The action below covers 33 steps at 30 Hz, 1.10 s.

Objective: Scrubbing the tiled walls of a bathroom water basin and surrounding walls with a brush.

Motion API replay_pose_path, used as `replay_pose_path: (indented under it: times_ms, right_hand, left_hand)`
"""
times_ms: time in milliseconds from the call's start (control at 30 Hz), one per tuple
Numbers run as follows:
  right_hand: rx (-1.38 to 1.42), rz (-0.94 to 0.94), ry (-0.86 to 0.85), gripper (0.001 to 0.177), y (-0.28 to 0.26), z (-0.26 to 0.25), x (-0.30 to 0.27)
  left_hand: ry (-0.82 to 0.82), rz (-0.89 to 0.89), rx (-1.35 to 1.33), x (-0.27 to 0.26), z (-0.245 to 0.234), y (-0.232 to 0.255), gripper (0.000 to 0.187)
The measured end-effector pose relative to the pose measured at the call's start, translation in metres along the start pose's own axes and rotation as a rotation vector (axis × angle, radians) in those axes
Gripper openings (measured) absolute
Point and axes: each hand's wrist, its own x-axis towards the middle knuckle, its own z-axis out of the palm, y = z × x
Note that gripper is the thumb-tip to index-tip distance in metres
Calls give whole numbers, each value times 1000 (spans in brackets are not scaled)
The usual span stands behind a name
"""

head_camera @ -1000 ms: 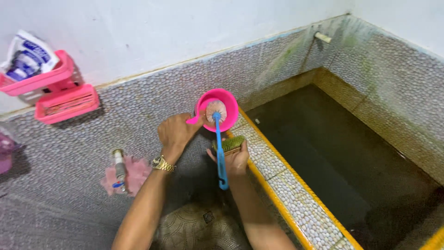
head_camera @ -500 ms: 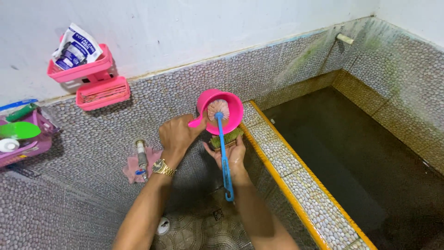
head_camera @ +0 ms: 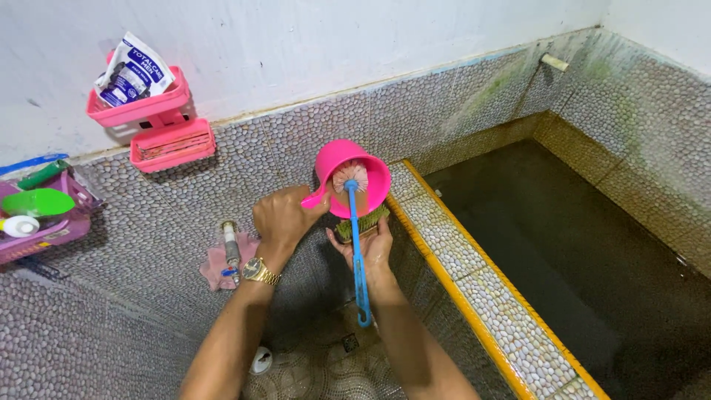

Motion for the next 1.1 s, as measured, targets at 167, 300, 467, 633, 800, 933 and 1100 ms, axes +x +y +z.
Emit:
replay_pose_path:
  times_ms: [167, 300, 467, 633, 800, 933, 1100]
  right_hand:
    - [-29, -11, -3, 69, -3, 1, -3]
    - [-11, -13, 6, 69, -5, 1, -4]
    - [6, -16, 35, 62, -9, -7, -1]
    - [-67, -54, 66, 57, -21, -21, -8]
    - [132, 40, 67, 60, -44, -66, -12]
    - [-216, -30, 153, 60, -73, -87, -19]
    - [-1060, 1, 311, 58, -136, -67, -69]
  left_hand:
    - [-18, 3, 2, 0, 0, -1, 47]
    - [-44, 18, -27, 1, 1, 0, 48]
    - [-50, 16, -8, 6, 0, 7, 49]
    - [-163, -81, -44, 10, 19, 12, 48]
    - [-563, -387, -129, 7, 70, 11, 62]
    - [-718, -433, -198, 5, 119, 16, 70]
    - [-835, -606, -335, 15, 162, 44, 73]
